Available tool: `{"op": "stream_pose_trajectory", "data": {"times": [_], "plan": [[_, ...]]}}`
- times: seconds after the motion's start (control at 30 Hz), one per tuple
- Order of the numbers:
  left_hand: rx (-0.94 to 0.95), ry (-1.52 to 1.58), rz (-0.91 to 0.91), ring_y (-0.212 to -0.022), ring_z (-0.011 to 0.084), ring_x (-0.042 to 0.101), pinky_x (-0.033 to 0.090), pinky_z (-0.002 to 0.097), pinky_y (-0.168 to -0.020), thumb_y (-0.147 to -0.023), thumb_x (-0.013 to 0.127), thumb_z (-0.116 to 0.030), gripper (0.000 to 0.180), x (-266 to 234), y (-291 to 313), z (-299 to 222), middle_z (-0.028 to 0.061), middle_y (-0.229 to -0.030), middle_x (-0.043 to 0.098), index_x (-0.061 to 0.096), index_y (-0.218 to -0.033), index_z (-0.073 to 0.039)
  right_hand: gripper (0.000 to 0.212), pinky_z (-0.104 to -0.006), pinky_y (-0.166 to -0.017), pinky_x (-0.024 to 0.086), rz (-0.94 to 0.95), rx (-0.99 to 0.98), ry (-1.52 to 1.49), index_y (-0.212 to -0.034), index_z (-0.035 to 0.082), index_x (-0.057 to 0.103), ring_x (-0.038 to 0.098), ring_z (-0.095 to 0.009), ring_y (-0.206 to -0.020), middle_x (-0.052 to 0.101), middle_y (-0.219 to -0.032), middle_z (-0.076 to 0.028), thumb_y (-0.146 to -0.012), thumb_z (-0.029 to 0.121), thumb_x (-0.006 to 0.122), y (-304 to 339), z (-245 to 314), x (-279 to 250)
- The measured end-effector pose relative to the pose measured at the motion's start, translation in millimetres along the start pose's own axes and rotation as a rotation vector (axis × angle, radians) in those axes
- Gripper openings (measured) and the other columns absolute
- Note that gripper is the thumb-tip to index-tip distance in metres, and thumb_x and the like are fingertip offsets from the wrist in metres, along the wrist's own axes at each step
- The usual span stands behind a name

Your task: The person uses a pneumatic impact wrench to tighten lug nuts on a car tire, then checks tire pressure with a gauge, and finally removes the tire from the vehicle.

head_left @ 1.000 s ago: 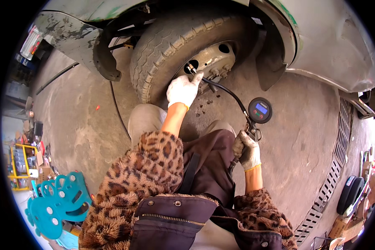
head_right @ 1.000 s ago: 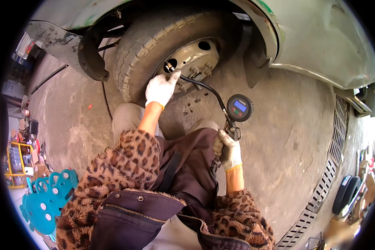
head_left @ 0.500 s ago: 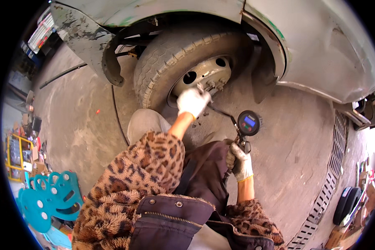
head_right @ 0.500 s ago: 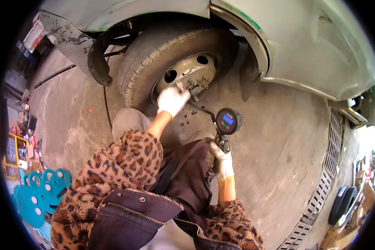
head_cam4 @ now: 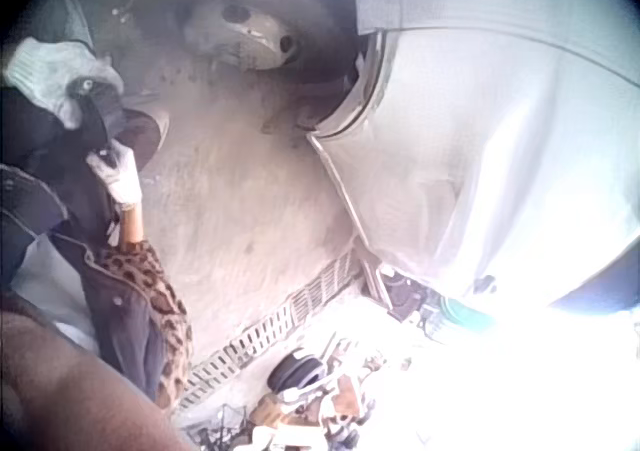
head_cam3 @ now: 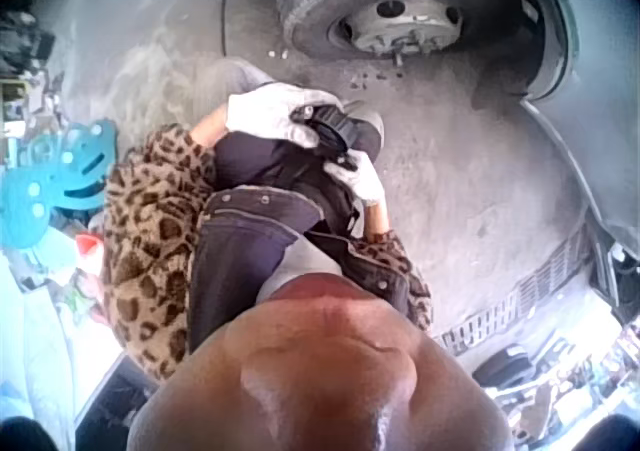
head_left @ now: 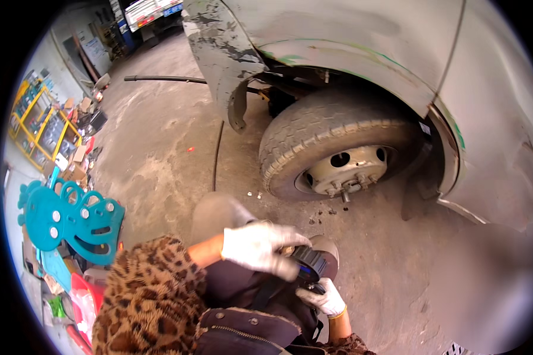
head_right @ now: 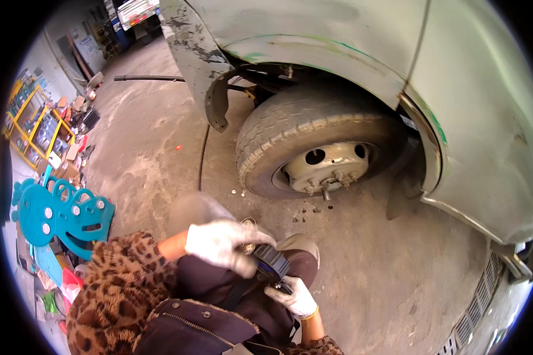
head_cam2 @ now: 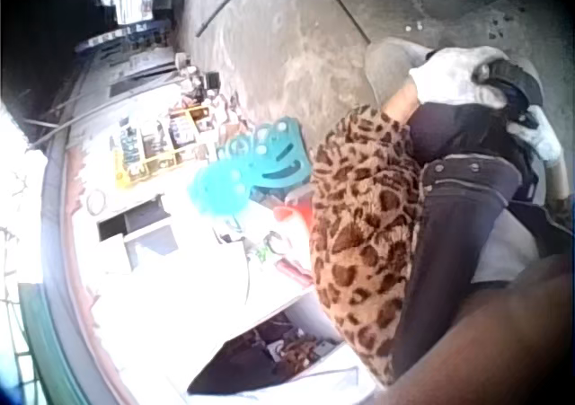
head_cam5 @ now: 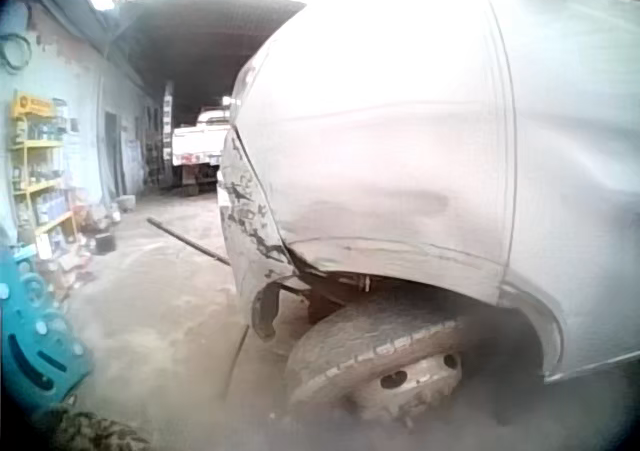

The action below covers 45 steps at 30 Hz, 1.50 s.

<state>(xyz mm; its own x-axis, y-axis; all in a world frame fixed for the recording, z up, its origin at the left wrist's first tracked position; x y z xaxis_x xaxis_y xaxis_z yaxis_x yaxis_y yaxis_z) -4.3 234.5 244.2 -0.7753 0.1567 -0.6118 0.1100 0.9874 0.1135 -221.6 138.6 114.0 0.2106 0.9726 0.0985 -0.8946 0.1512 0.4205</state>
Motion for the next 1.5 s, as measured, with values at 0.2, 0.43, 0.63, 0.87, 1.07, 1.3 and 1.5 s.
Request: {"op": "stream_pose_trajectory", "data": {"times": [0.2,0.43,0.63,0.87,1.07,1.3,1.5], "plan": [[-0.351,0.258,-0.301,-0.095,0.0392,0.067,0.053,0.0457,-0.082,-0.077,0.080,-0.041,0.063,35.5,50.5,43.4,0.0194,-0.103,0.067,0.051,-0.121,-0.007,0.020,-0.0245,-0.051,0.040,0.242,0.227,0.022,-0.091,0.002,0.066,0.052,-0.005,-0.057,0.059,-0.064,0.002,-0.090,0.019,0.076,-43.8,-2.3,41.4],[-0.284,0.524,-0.317,-0.088,0.0369,0.068,0.055,0.0447,-0.074,-0.076,0.083,-0.042,0.061,28.9,72.5,115.4,0.0173,-0.091,0.066,0.052,-0.115,-0.007,0.039,-0.0368,-0.071,0.054,-0.372,0.050,0.378,-0.114,0.002,0.066,0.066,-0.023,-0.078,0.071,-0.093,-0.011,-0.085,0.025,0.077,32.8,-154.3,37.4],[-0.327,0.805,-0.120,-0.097,0.0368,0.068,0.053,0.0434,-0.084,-0.078,0.080,-0.040,0.064,-9.7,119.3,147.1,0.0198,-0.102,0.070,0.053,-0.124,-0.004,0.066,-0.0418,-0.072,0.056,-0.941,0.086,0.950,-0.132,-0.002,0.057,0.069,-0.035,-0.084,0.071,-0.096,-0.020,-0.082,0.034,0.078,35.0,-11.9,167.2],[-0.230,1.263,-0.318,-0.107,0.0279,0.065,0.050,0.0382,-0.094,-0.082,0.079,-0.040,0.060,-72.9,184.6,127.5,0.0170,-0.116,0.069,0.059,-0.125,-0.002,0.047,-0.0391,-0.086,0.050,-0.460,0.484,0.691,-0.131,0.002,0.055,0.065,-0.031,-0.102,0.068,-0.111,-0.023,-0.094,0.028,0.067,13.3,162.4,212.4],[-0.588,0.728,-0.572,-0.110,0.0438,0.062,0.049,0.0487,-0.092,-0.080,0.075,-0.050,0.068,-269.2,334.0,32.8,0.0261,-0.115,0.064,0.054,-0.123,-0.003,0.053,-0.0481,-0.091,0.048,-0.279,0.222,0.932,-0.131,0.007,0.054,0.060,-0.043,-0.107,0.063,-0.116,-0.026,-0.092,0.042,0.065,-71.1,328.0,296.3],[-0.759,0.446,-0.907,-0.105,0.0407,0.063,0.050,0.0493,-0.087,-0.077,0.078,-0.046,0.063,-445.1,453.7,16.8,0.0194,-0.113,0.064,0.056,-0.120,-0.005,0.041,-0.0472,-0.087,0.049,-0.032,0.001,0.862,-0.115,0.002,0.057,0.059,-0.046,-0.101,0.062,-0.109,-0.025,-0.092,0.035,0.066,-224.2,458.4,400.8],[-0.926,0.396,-0.717,-0.112,0.0437,0.060,0.048,0.0486,-0.095,-0.085,0.070,-0.046,0.068,-526.4,503.4,110.8,0.0275,-0.126,0.057,0.049,-0.129,0.001,0.052,-0.0471,-0.095,0.047,0.367,0.337,0.977,-0.125,0.009,0.060,0.059,-0.041,-0.112,0.064,-0.117,-0.023,-0.093,0.049,0.062,-383.2,450.8,453.6]]}}
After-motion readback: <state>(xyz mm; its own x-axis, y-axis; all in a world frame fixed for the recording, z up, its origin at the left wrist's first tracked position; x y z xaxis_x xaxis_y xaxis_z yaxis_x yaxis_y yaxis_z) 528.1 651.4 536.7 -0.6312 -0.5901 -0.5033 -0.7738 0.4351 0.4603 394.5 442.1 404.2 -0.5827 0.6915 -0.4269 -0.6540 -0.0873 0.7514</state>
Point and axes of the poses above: each hand's wrist, its own y-axis away from the middle knuckle, its own x-axis out of the palm, z = x × y, the point moved 3 cm from there along -y, towards the middle knuckle
